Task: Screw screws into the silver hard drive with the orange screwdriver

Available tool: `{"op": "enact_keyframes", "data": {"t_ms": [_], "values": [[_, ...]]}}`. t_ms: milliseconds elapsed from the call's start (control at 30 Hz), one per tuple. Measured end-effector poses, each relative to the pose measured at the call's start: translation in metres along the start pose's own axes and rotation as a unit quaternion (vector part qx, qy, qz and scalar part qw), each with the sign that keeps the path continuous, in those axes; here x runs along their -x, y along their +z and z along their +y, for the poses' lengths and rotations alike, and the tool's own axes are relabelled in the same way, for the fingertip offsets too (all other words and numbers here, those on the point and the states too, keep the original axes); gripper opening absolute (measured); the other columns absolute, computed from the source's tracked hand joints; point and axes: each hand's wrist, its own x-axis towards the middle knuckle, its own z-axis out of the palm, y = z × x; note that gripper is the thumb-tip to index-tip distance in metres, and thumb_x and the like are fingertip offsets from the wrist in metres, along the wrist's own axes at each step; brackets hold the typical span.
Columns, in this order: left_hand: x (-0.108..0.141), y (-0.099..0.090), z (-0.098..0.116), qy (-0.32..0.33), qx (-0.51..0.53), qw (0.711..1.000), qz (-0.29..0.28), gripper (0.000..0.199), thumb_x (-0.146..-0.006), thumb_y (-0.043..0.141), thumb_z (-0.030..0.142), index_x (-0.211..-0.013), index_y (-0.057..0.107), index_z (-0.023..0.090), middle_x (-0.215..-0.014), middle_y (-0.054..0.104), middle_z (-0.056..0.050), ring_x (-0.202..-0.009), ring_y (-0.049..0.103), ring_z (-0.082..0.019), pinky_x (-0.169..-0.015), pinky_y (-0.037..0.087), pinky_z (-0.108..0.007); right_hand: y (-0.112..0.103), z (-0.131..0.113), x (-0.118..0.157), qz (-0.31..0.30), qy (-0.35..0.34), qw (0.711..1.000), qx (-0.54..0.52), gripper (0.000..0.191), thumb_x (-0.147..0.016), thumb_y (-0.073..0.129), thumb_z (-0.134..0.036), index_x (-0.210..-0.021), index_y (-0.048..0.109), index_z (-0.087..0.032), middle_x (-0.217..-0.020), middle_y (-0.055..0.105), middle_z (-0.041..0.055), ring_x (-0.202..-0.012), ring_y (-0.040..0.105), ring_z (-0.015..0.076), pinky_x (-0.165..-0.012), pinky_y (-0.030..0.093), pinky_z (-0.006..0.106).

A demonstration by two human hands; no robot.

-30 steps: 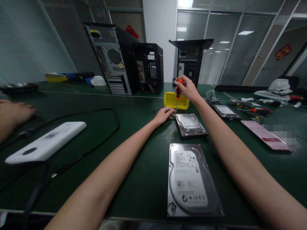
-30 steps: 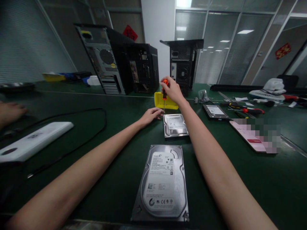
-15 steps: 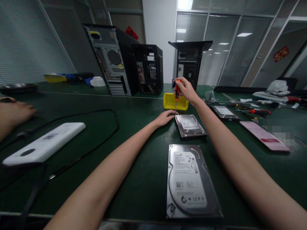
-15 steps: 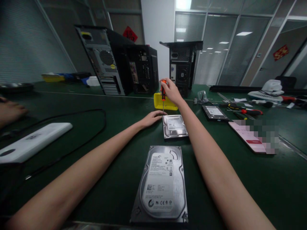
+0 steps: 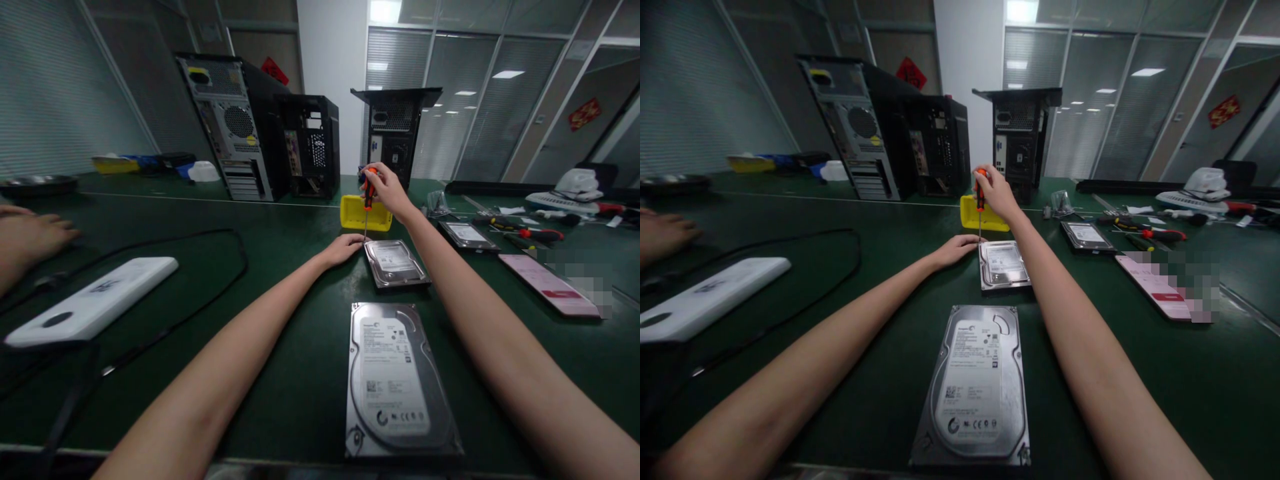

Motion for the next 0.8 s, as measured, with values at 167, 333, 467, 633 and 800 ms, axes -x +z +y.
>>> {"op": "enact_keyframes", "data": {"t_ms": [167,333,467,633,800], "values": [[-0.001,0.000,-0.002,-0.004,0.005,1.000,-0.002,0.037,-0.088,0.046,0.027,-0.115,0.067,0.012,-0.120,0.068,-0.007,-0.117,0.058,-0.022,-0.106,0.039,-0.032,0.002,-0.002,0.001,-0.011,-0.007,1.000,0.003,0.047,-0.083,0.049,-0.068,-0.104,0.047,-0.025,-0.083,0.060,0.0024,-0.069,0.062,0.0128,-0.063,0.054,0.026],[-0.002,0.000,-0.005,-0.010,0.025,1.000,0.002,0.037,-0.086,0.047,0.026,-0.114,0.067,0.012,-0.121,0.068,-0.008,-0.114,0.060,-0.022,-0.106,0.040,-0.035,0.004,-0.005,0.005,-0.003,0.005,1.000,0.007,0.044,-0.086,0.049,-0.063,-0.110,0.047,-0.026,-0.078,0.061,0.0010,-0.065,0.061,0.0130,-0.061,0.054,0.027],[-0.003,0.000,-0.006,-0.011,0.047,0.999,0.010,0.036,-0.085,0.047,0.025,-0.111,0.069,0.013,-0.118,0.069,-0.008,-0.112,0.061,-0.022,-0.105,0.041,-0.036,0.004,-0.003,0.008,-0.001,-0.017,0.999,0.040,0.050,-0.088,0.043,-0.064,-0.124,0.045,-0.029,-0.083,0.062,0.0019,-0.067,0.063,0.0147,-0.065,0.054,0.030],[-0.003,0.000,-0.005,-0.018,0.050,0.998,0.019,0.033,-0.085,0.049,0.023,-0.108,0.070,0.013,-0.115,0.070,-0.007,-0.110,0.062,-0.021,-0.104,0.042,-0.035,0.003,-0.005,0.011,0.009,-0.022,0.999,0.045,0.048,-0.088,0.043,-0.063,-0.122,0.047,-0.029,-0.077,0.059,0.0001,-0.066,0.063,0.0143,-0.064,0.054,0.029],[-0.002,0.001,-0.004,-0.013,0.065,0.997,0.043,0.035,-0.086,0.051,0.025,-0.115,0.067,0.012,-0.123,0.067,-0.009,-0.115,0.059,-0.022,-0.106,0.039,-0.036,0.001,-0.003,0.007,0.010,-0.015,0.999,0.038,0.039,-0.088,0.049,-0.057,-0.111,0.052,-0.026,-0.076,0.058,-0.0007,-0.065,0.062,0.0126,-0.063,0.053,0.027]]}}
